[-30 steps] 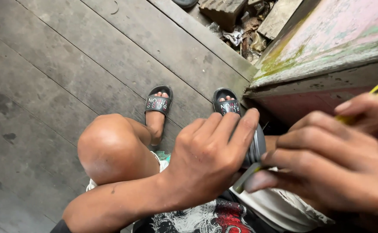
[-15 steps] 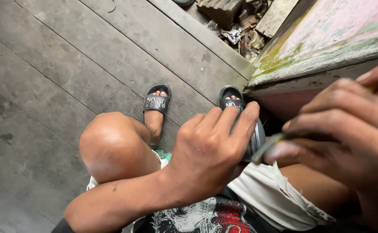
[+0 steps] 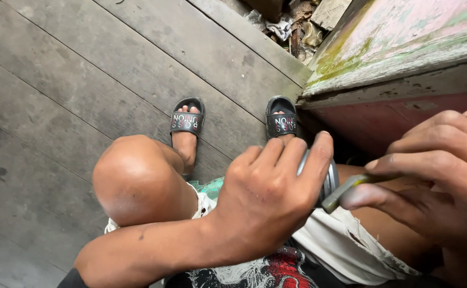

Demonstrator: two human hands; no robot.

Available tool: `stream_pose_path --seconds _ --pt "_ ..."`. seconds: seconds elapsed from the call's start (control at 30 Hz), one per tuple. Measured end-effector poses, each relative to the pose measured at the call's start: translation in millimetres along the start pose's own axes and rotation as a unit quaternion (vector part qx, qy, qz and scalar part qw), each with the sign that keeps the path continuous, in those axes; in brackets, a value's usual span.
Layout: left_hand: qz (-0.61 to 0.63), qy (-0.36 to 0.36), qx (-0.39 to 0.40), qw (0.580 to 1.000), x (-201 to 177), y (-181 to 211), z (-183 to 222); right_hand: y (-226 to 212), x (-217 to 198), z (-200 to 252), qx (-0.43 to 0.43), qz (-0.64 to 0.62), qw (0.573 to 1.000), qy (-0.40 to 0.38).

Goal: Manually sanding the surface of a motorcycle engine piston using an abrasive block to smooth it.

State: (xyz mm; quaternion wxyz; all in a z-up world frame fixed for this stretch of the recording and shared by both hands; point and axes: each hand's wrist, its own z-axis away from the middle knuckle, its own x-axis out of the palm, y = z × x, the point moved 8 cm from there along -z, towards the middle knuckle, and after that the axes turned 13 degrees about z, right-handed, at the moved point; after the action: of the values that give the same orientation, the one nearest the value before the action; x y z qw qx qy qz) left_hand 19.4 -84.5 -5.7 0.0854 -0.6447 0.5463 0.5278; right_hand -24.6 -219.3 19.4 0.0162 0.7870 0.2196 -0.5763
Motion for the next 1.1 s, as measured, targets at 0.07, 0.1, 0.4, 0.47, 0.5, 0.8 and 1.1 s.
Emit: stream_pose_path --seconds 0.07,0.1,0.4,0.47,0.5,0.8,1.1 --pt "0.018 0.002 0.006 1.0 -3.3 1.3 -1.2 -4.3 0.0 -7.7 -0.009 0.038 0.998 -0.039" --pt "0.018 0.003 0.006 1.0 -3.9 -0.6 -1.5 -2.3 0.1 -4.8 -0.01 0.038 0.998 -0.039" --pt "0.084 -0.047 0.002 0.995 -11.9 -16.7 -0.4 -25.8 7.1 -25.3 -0.008 0.073 0.996 -0.042" --pt "0.111 -0.077 -0.016 0.991 -9.2 -20.7 1.7 1.5 4.4 -14.2 0.063 0.053 0.996 -0.02" --pt "0.108 -0.077 -0.014 0.991 -11.0 -20.3 2.7 -5.2 4.0 -6.8 0.063 0.053 0.996 -0.017" --pt "0.29 -0.066 -0.081 0.951 -10.6 -19.3 12.5 -15.8 -1.6 27.5 -0.012 0.026 1.0 0.011" --pt "0.342 -0.105 -0.1 0.929 20.6 -9.9 5.6 1.5 -10.5 62.2 -0.025 0.034 0.999 0.016"
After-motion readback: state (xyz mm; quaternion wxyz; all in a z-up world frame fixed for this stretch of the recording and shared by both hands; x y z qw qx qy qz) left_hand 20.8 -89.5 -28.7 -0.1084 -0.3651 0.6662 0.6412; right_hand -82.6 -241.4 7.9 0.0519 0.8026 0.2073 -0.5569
